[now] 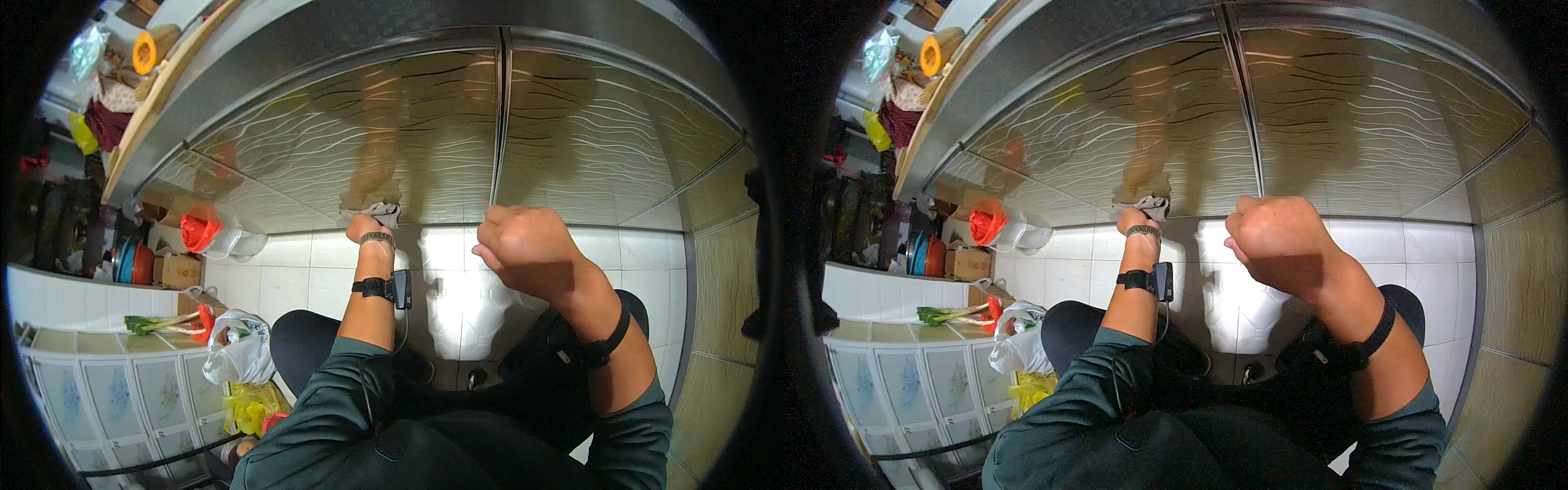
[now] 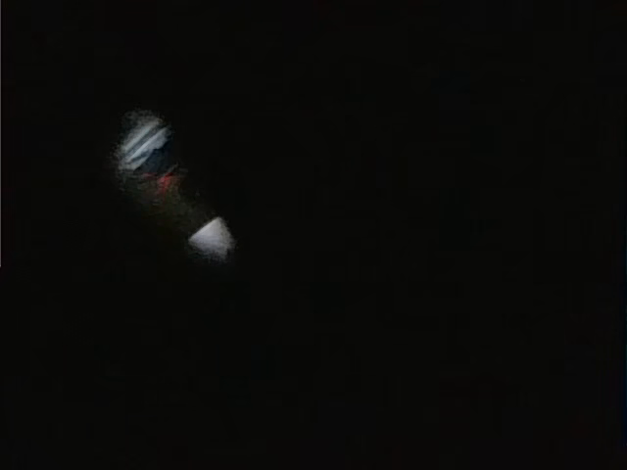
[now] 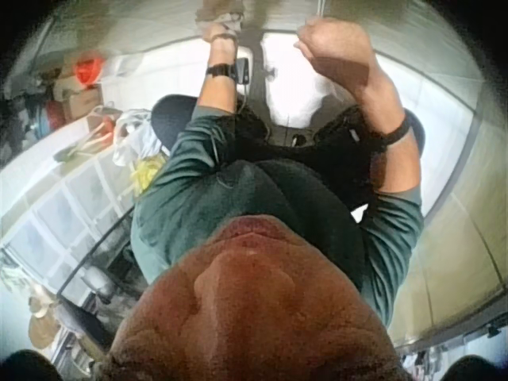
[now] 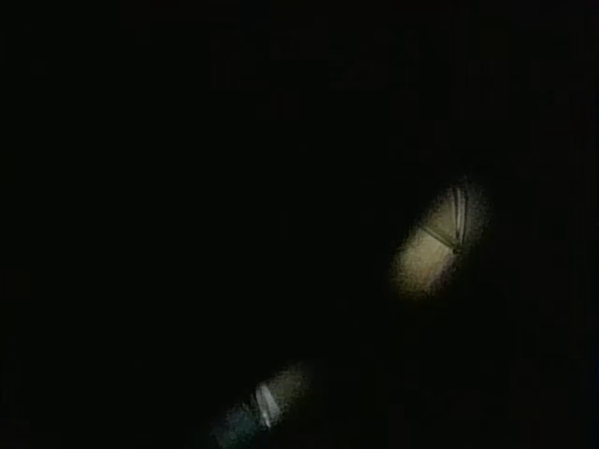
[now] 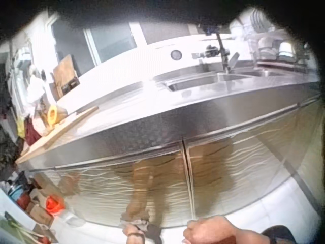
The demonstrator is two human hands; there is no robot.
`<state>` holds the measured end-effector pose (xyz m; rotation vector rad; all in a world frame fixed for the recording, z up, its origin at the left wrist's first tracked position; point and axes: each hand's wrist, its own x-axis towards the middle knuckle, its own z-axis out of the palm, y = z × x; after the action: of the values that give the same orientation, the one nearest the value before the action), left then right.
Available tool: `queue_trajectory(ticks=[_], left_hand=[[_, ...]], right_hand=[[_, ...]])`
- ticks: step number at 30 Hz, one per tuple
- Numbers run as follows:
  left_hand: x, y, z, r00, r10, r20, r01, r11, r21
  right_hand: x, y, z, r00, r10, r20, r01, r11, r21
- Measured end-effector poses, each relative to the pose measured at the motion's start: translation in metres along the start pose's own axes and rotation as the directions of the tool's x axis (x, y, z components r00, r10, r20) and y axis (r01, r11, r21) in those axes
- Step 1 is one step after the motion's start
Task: The person wipes the front of a stainless steel kitchen cabinet with a gray cloth. They repeatedly rub the surface, fold the cloth, and continue wiping different sections of the cabinet door.
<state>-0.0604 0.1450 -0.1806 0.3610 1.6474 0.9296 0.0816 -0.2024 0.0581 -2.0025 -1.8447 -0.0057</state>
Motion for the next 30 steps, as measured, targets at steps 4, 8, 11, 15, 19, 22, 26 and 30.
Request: queue_trajectory(ticks=[4,8,11,15,19,22,26,30], left_hand=[[-0.064,0.046,-0.008,0.954,0.286,0.095,-0.257,0.936,-0.239],[-0.120,0.108,-0.018,0.832,0.532,0.156,-0.461,0.820,-0.341],[-0.164,0.150,-0.019,0.687,0.706,0.172,-0.547,0.658,-0.518],[-0.212,0.209,-0.023,0.626,0.749,0.218,-0.563,0.627,-0.538],[-0.241,0.242,-0.025,0.547,0.793,0.267,-0.512,0.570,-0.643],[-0.238,0.230,-0.026,0.519,0.796,0.311,-0.534,0.586,-0.610],[-0.202,0.189,-0.019,0.645,0.741,0.185,-0.587,0.636,-0.500],[-0.151,0.142,-0.019,0.776,0.615,0.142,-0.547,0.768,-0.335]], right_hand=[[-0.003,-0.004,-0.004,0.999,-0.005,0.042,0.005,1.000,0.009],[-0.004,-0.005,-0.005,0.997,-0.014,0.080,0.014,1.000,0.006],[-0.004,-0.005,-0.003,0.998,-0.025,0.056,0.025,1.000,-0.005],[-0.006,-0.003,-0.002,0.999,-0.027,0.042,0.028,1.000,-0.009],[-0.006,-0.002,0.000,0.999,-0.026,0.037,0.026,1.000,-0.002],[-0.004,-0.002,0.002,0.998,-0.018,0.052,0.019,1.000,-0.021],[-0.001,-0.003,0.007,0.997,-0.015,0.074,0.017,0.999,-0.032],[0.003,-0.005,0.007,0.992,-0.014,0.127,0.015,1.000,-0.007]])
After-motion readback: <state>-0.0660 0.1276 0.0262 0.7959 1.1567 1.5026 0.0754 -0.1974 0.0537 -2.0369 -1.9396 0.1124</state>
